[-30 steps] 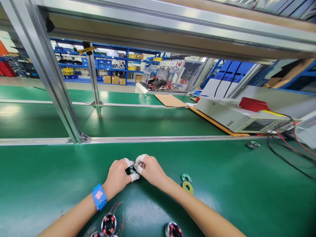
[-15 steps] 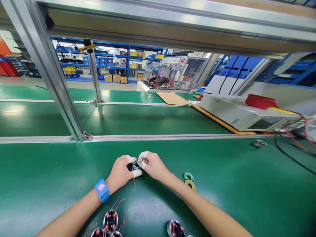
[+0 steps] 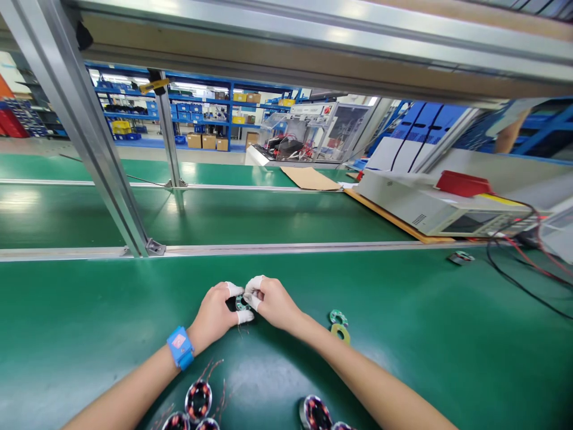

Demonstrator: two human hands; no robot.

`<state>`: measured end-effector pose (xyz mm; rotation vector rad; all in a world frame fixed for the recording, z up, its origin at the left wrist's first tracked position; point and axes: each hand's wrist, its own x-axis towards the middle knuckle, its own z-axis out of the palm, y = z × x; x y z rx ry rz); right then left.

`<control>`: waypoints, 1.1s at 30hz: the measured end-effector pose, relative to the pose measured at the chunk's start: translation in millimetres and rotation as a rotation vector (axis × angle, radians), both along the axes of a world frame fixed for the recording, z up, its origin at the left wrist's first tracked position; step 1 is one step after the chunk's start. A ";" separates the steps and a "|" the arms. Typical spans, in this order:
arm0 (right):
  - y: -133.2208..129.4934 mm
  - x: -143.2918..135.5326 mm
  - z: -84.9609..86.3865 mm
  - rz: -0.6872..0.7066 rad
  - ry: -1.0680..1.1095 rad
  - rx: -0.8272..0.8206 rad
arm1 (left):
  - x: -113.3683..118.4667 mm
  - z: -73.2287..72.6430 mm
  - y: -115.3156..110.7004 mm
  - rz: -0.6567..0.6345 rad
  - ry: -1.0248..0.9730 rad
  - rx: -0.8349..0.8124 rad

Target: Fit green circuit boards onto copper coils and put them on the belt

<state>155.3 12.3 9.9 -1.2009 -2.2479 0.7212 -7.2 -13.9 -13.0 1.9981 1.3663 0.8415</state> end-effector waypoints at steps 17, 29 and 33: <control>4.0 -0.7 -4.9 0.006 0.077 -0.018 | -1.0 0.7 1.0 0.043 0.059 0.007; -7.2 18.7 42.2 -0.055 0.258 0.010 | -5.8 2.8 12.0 -0.025 -0.009 -0.030; -52.8 65.6 101.9 -0.058 0.329 -0.155 | -36.7 24.1 69.2 0.154 -0.017 0.006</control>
